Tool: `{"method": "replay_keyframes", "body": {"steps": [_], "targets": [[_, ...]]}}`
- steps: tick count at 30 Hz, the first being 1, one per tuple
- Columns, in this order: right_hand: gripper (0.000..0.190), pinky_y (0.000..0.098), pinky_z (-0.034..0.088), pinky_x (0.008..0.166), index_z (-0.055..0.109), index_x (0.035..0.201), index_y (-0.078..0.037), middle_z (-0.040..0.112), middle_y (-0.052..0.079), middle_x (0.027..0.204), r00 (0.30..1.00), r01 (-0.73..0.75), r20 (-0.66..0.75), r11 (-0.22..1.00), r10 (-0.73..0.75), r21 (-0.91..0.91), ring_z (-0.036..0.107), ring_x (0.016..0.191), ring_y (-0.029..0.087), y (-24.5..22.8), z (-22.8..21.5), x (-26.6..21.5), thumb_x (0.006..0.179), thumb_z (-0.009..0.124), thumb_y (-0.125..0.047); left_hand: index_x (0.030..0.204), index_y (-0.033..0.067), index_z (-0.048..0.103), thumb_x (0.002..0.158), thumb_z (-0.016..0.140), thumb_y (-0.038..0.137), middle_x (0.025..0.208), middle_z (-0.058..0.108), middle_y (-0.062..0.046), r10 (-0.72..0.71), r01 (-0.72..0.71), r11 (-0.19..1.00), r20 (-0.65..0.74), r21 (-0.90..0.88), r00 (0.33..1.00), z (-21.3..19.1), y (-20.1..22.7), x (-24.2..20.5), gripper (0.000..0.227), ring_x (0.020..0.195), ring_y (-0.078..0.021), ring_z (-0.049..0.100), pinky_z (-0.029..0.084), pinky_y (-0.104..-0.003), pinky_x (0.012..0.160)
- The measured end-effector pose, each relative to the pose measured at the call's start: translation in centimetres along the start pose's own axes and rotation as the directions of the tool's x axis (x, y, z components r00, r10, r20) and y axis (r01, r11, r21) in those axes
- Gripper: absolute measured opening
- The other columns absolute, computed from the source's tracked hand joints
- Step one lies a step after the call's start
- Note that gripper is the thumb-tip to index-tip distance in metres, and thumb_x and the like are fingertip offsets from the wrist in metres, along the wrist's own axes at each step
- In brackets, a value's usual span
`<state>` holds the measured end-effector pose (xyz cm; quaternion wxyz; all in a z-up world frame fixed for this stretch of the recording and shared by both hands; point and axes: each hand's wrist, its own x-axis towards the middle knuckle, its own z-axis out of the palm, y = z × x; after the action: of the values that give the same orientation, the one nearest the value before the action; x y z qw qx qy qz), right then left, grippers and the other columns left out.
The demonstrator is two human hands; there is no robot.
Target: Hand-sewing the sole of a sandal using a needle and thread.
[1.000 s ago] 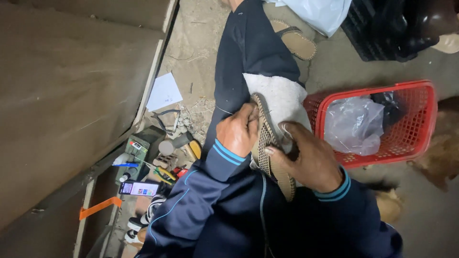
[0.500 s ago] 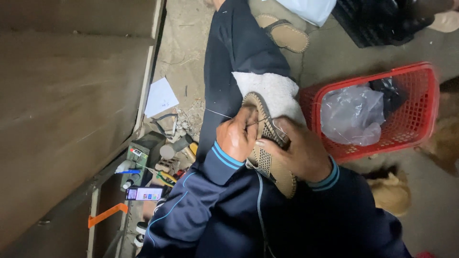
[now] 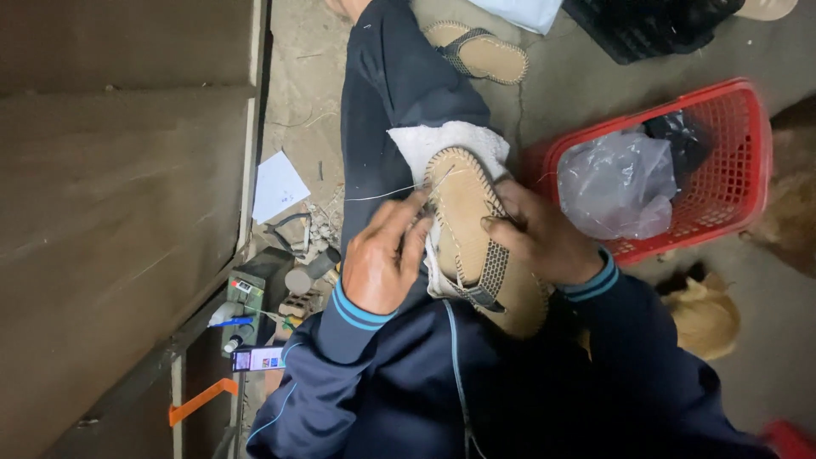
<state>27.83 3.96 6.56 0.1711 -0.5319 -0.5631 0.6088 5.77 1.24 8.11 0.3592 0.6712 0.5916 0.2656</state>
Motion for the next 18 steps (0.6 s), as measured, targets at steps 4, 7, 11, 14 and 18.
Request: {"method": "replay_keyframes", "body": {"steps": [4, 7, 11, 14, 18], "targets": [[0.021, 0.0392, 0.050, 0.084, 0.061, 0.098, 0.000, 0.060, 0.010, 0.089, 0.997, -0.025, 0.070, 0.995, 0.018, 0.101, 0.061, 0.090, 0.023, 1.1, -0.7, 0.1, 0.091, 0.064, -0.019, 0.127, 0.0181, 0.071, 0.100, 0.061, 0.020, 0.097, 0.073, -0.010, 0.022, -0.022, 1.000, 0.051, 0.002, 0.998, -0.5, 0.6, -0.2, 0.029, 0.085, -0.0422, 0.071, 0.058, -0.052, 0.065], [0.036, 0.0472, 0.053, 0.092, 0.066, 0.108, 0.006, 0.071, 0.023, 0.099, 0.984, -0.094, 0.156, 0.995, 0.089, 0.021, 0.067, 0.101, 0.032, 5.0, -1.8, -0.2, 0.093, 0.062, -0.028, 0.126, 0.0221, 0.073, 0.100, 0.059, 0.024, 0.088, 0.072, -0.006, 0.017, -0.019, 1.000, 0.091, 0.024, 0.996, -0.3, 0.1, -0.5, 0.029, 0.075, -0.0398, 0.071, 0.057, -0.050, 0.060], [0.038, 0.0398, 0.053, 0.081, 0.068, 0.105, -0.006, 0.072, 0.013, 0.092, 0.971, -0.135, 0.183, 0.986, 0.152, -0.101, 0.068, 0.091, 0.026, 5.6, -2.4, 0.0, 0.091, 0.061, -0.041, 0.123, 0.0245, 0.075, 0.099, 0.061, 0.028, 0.083, 0.071, -0.005, 0.009, -0.018, 0.998, 0.133, 0.068, 0.991, 0.4, -0.5, -0.6, 0.027, 0.069, -0.0405, 0.070, 0.055, -0.052, 0.053], [0.039, 0.0409, 0.054, 0.083, 0.069, 0.108, -0.003, 0.074, 0.017, 0.095, 0.979, -0.139, 0.132, 0.981, 0.158, -0.138, 0.069, 0.095, 0.029, 4.0, -2.0, -0.2, 0.094, 0.059, -0.038, 0.125, 0.0276, 0.074, 0.100, 0.061, 0.030, 0.082, 0.070, -0.004, 0.000, -0.014, 0.995, 0.138, 0.095, 0.990, 0.8, -0.6, -0.6, 0.028, 0.069, -0.0388, 0.070, 0.056, -0.052, 0.055], [0.041, 0.0408, 0.054, 0.086, 0.071, 0.114, -0.006, 0.075, 0.014, 0.097, 0.974, -0.158, 0.148, 0.981, 0.174, -0.110, 0.071, 0.096, 0.029, 3.6, -2.2, 0.1, 0.094, 0.059, -0.039, 0.125, 0.0254, 0.074, 0.101, 0.059, 0.029, 0.084, 0.071, -0.006, -0.006, -0.009, 0.996, 0.164, 0.088, 0.986, 1.0, -0.9, -0.4, 0.029, 0.070, -0.0420, 0.070, 0.057, -0.053, 0.056]]}}
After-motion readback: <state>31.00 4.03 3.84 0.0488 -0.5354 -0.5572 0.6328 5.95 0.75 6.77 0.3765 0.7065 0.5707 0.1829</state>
